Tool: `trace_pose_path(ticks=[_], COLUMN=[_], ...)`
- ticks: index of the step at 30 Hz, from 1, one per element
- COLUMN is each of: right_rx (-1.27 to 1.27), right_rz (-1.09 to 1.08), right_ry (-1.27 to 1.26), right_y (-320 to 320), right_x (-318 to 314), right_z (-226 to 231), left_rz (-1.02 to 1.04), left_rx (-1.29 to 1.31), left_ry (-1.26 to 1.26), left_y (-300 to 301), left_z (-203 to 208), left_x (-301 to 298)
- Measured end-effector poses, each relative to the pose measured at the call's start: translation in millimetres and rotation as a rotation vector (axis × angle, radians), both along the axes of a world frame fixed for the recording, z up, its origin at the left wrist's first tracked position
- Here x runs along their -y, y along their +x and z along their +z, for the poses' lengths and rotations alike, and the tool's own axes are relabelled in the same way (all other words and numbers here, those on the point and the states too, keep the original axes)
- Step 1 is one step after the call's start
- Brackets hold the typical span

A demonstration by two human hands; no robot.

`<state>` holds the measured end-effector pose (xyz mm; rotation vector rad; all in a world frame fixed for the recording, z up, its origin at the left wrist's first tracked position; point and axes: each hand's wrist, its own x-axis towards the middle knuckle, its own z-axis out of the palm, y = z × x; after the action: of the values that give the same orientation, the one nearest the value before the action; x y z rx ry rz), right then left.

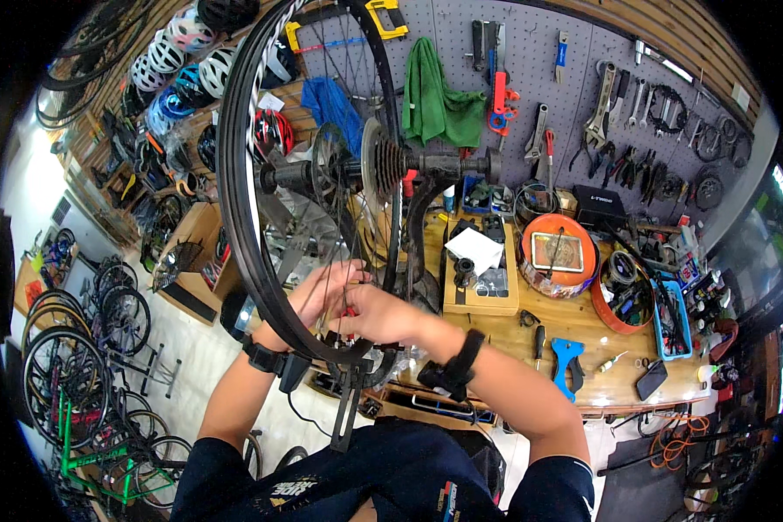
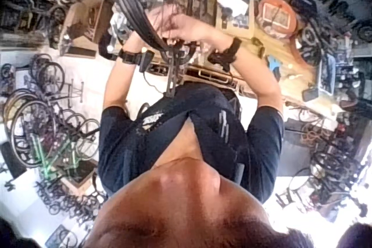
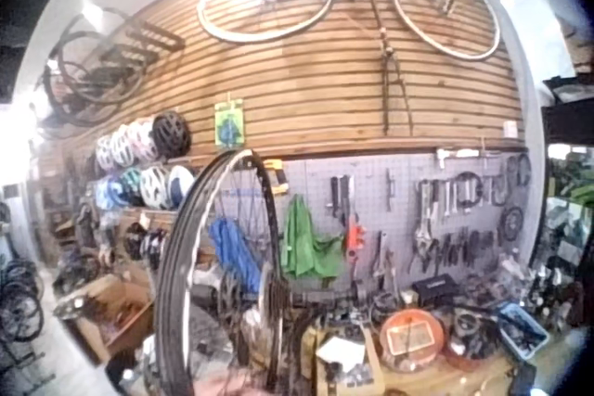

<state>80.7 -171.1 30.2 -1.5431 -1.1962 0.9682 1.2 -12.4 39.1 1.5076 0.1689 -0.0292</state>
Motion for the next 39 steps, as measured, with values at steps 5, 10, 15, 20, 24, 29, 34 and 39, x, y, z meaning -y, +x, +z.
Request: trace_pose_path(ticks=[5,10,15,20,24,29,34,39], right_rx=[-0.797,-0.061,0.485,0.423,0.399,-0.799,-0.585,0.006], right_rz=[0.337,0.109,-0.24,-0.407,-0.37,0.258,0.215,-0.249], right_ry=[0.1,0.109,0.066,0.195,0.21,0.09,0.073,0.143], right_y=[7.5,3.9,-28.3,-28.6,-29.6,-7.6,-3.5,-40.9], right_x=[19.1,9.8,9.6,-4.0,-10.8,18.6,18.4,12.2], right_z=[12.7,11.2,34.1,2.9,2.6,31.1,29.8,48.8], left_rz=[-0.061,-0.072,-0.054,-0.088,-0.072,-0.039,-0.054,-0.019], left_rx=[-0.105,-0.049,-0.048,-0.043,-0.034,-0.067,-0.113,-0.089], left_ry=[-0.008,-0.13,-0.154,-0.186,-0.168,-0.171,-0.136,-0.165], left_y=[-9.4,-4.2,-5.7,-0.1,-3.4,-6.7,-5.7,-8.5], left_z=[38.6,17.3,14.3,3.3,12.5,21.9,29.6,26.3], left_x=[8.3,-1.3,0.4,-5.3,0.0,0.6,1.6,1.0])
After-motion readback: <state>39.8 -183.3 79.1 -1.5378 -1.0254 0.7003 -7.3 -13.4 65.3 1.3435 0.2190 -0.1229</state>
